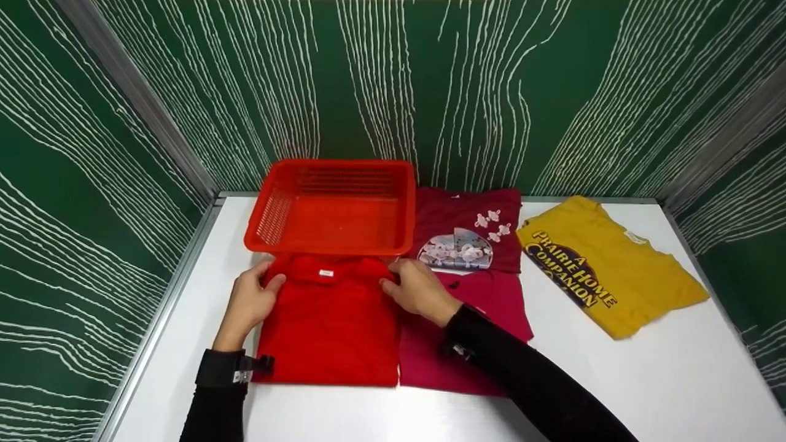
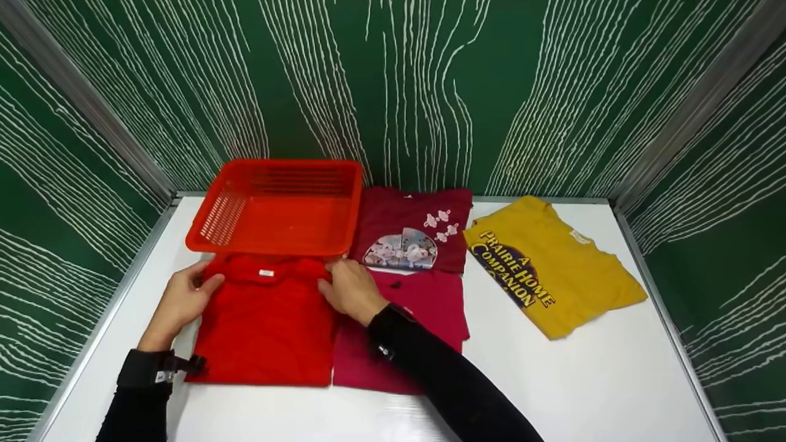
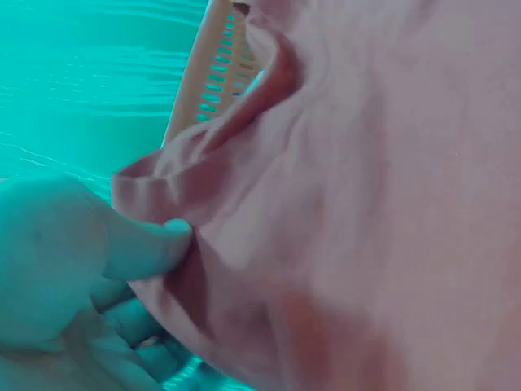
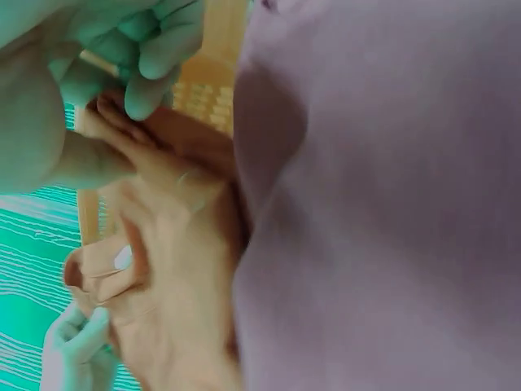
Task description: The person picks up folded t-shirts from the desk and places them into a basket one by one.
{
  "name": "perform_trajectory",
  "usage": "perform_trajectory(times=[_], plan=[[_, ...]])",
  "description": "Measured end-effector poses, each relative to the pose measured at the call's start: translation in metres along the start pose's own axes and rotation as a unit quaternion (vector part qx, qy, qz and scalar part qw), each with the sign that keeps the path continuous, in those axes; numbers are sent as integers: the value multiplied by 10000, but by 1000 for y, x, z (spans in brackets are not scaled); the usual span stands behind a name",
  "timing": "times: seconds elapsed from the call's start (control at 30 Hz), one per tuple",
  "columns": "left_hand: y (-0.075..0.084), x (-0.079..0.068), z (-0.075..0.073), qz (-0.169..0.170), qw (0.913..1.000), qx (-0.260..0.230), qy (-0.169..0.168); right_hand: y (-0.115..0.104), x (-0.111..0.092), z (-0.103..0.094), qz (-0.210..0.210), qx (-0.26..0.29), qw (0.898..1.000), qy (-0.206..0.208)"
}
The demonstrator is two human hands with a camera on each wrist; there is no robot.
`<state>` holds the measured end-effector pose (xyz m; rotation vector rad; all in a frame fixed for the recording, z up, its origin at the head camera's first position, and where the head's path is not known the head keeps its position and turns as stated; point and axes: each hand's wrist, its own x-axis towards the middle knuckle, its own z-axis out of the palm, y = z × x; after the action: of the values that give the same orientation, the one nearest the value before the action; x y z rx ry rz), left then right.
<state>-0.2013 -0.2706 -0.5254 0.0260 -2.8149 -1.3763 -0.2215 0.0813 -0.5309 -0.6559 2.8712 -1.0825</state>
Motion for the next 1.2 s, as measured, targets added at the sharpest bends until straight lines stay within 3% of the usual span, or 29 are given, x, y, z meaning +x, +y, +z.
perform_trajectory(times=[0.13,0.33,0.57,0.9,1.0,1.2], plan=[[4,-3,-5,123,9995,-269,103,-2,-5,-14,-472,-48,9989,67],[15,-7,-14,307,9971,-623,313,-10,-13,-35,-550,193,9982,110],[32,-14,-31,288,9951,-654,689,-23,-15,-58,-670,463,9961,330],[60,-20,-54,661,9815,-1083,1437,-48,-14,-90,-993,532,9920,569],[67,-18,-62,907,9766,-1084,1623,-54,-9,-97,-1060,552,9911,592],[82,-1,-82,1075,9751,-1082,1610,-65,10,-113,-1106,546,9908,557]])
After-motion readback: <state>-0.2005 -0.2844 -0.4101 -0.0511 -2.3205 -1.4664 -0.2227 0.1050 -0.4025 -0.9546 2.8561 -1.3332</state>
